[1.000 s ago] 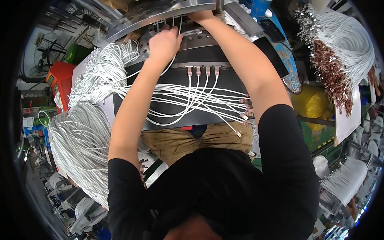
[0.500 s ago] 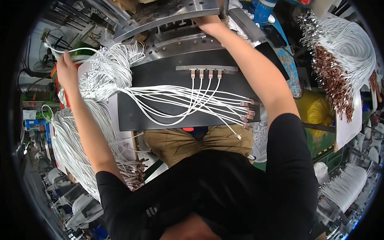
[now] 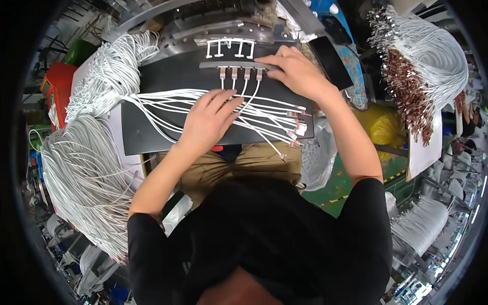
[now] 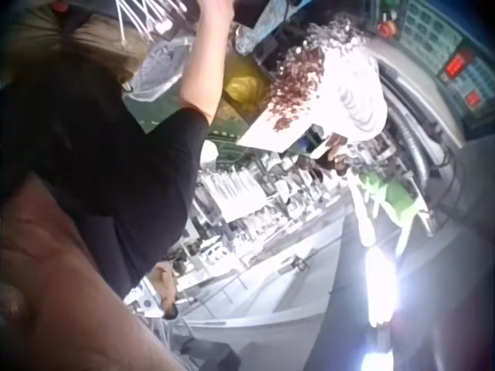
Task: Assembling wiring harnesses by placing bundles of wires into a specialized machine for processing.
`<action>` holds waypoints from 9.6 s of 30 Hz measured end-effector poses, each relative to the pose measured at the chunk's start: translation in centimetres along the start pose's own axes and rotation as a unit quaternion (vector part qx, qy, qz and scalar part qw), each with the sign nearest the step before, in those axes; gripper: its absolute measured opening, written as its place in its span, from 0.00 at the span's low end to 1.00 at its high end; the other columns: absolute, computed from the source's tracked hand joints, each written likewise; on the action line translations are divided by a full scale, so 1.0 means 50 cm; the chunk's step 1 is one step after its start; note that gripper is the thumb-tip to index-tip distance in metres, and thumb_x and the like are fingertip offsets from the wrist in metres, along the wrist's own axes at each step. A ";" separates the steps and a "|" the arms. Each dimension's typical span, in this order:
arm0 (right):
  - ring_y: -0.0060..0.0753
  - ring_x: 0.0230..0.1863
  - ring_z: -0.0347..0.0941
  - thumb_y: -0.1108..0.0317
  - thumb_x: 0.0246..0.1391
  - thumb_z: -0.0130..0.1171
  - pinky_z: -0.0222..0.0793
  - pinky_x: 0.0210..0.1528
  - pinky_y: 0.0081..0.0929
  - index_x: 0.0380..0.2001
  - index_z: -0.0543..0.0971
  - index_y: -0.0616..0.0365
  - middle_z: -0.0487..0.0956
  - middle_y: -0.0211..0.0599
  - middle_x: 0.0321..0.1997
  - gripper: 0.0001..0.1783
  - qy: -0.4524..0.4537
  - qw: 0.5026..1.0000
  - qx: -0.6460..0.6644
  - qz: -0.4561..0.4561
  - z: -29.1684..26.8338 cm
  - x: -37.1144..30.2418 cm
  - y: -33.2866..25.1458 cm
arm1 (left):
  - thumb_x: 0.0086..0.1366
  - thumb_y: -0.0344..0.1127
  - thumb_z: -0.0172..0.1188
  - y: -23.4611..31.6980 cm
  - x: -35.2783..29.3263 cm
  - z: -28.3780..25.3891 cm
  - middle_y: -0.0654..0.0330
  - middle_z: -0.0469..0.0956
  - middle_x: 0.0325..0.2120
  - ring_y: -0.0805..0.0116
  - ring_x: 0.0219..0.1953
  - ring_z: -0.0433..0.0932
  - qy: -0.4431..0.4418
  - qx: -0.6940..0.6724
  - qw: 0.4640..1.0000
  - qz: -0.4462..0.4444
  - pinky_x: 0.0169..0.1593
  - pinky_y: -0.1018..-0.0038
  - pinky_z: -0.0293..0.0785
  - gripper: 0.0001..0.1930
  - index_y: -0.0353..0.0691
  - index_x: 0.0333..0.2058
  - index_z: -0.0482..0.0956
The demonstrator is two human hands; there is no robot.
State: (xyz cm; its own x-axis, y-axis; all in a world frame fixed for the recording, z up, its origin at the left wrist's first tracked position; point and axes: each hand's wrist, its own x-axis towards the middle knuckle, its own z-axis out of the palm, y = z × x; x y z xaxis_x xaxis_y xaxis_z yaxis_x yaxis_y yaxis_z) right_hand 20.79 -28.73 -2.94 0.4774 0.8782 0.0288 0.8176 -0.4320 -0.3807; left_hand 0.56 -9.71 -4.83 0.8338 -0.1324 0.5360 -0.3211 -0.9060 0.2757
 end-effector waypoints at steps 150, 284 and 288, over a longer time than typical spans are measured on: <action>0.45 0.37 0.81 0.65 0.64 0.54 0.74 0.45 0.36 0.41 0.81 0.62 0.84 0.48 0.37 0.13 0.375 0.807 0.102 0.445 0.550 -0.601 0.264 | 0.74 0.39 0.52 -0.258 -0.070 -0.270 0.46 0.80 0.35 0.48 0.38 0.79 -0.082 -0.014 0.943 -0.322 0.43 0.62 0.72 0.14 0.31 0.42 0.77; 0.28 0.36 0.80 0.45 0.45 0.74 0.72 0.42 0.27 0.45 0.84 0.56 0.85 0.38 0.35 0.30 0.030 0.910 0.393 0.133 0.107 0.062 0.046 | 0.67 0.44 0.63 -0.160 0.087 0.044 0.69 0.77 0.22 0.79 0.23 0.75 -0.132 -0.437 0.758 -0.466 0.29 0.83 0.68 0.14 0.37 0.36 0.84; 0.29 0.36 0.80 0.44 0.45 0.74 0.71 0.42 0.27 0.45 0.84 0.56 0.85 0.37 0.33 0.30 0.021 0.921 0.375 0.101 0.098 0.056 0.035 | 0.67 0.43 0.62 -0.161 0.080 0.040 0.69 0.78 0.22 0.79 0.23 0.76 -0.160 -0.420 0.762 -0.466 0.29 0.83 0.69 0.14 0.37 0.35 0.84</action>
State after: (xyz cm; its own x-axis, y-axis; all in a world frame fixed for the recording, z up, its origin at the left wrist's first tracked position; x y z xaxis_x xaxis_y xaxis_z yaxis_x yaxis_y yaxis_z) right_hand 22.00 -26.01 -8.03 0.6204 0.7798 -0.0841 0.2651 -0.3094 -0.9133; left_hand 7.36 -3.76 -6.49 0.8990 0.1979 -0.3908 0.4161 -0.1076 0.9029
